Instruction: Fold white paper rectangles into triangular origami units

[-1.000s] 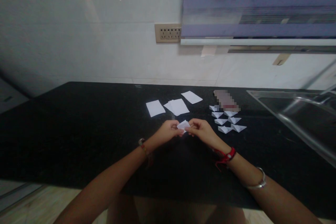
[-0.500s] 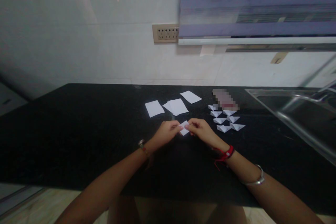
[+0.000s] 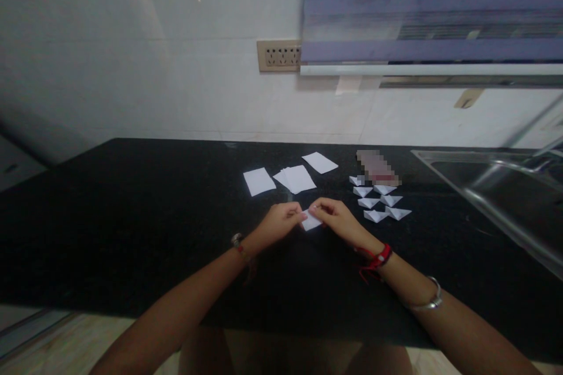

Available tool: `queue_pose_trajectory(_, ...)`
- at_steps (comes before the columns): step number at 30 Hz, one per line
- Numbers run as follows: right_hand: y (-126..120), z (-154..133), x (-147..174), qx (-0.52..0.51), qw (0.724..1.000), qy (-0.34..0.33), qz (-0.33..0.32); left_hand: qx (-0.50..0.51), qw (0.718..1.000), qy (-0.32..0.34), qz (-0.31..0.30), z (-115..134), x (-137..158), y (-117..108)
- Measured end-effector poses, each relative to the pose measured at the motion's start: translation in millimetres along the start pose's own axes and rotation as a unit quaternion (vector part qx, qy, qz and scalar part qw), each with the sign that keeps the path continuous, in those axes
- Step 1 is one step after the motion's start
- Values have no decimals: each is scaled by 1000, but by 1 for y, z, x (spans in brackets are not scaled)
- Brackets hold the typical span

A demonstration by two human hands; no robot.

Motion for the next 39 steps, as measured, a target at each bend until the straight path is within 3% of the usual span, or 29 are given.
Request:
queue_pose_trajectory(3, -5, -4, 2, 39, 998, -10, 44, -9, 1000, 11, -6, 3, -1, 2)
queue_pose_trajectory(8, -12, -6, 4, 70, 994, -11, 88, 102, 992, -48, -55, -5, -1, 15)
queue_pose_trajectory(11, -10, -1, 2, 24, 998, 7, 61, 100, 993, -30, -58, -2, 0, 14)
queue_pose_trajectory(16, 6, 9, -1, -32, 997, 45, -52, 26, 999, -7, 20, 2, -1, -3)
queue_pose_trajectory(22, -4, 11, -2, 28, 998, 54, -10, 93, 996, -14, 0, -1, 0, 6)
queue_pose_trajectory(26, 2, 17, -2, 49, 993, 81, -65, 114, 993, 3, 17, -4, -1, 5)
queue_pose_trajectory(28, 2, 16, -2, 72, 994, 63, -60, 113, 994, -6, 12, -8, 0, 6)
queue_pose_trajectory(32, -5, 7, -2, 149, 989, -3, 13, 45, 999, -27, 10, -10, 2, 4)
queue_pose_trajectory(39, -6, 11, -3, 181, 982, 13, 45, -188, 980, 70, -2, 10, 1, 2)
Point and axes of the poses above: each hand's wrist, its own x-axis away from the middle knuckle, its own y-axis out of the palm, z = x × y, the point moved 8 cm from there along -x, towards the middle knuckle, and after that the axes turned 7 degrees about y, right-handed, at the moved point
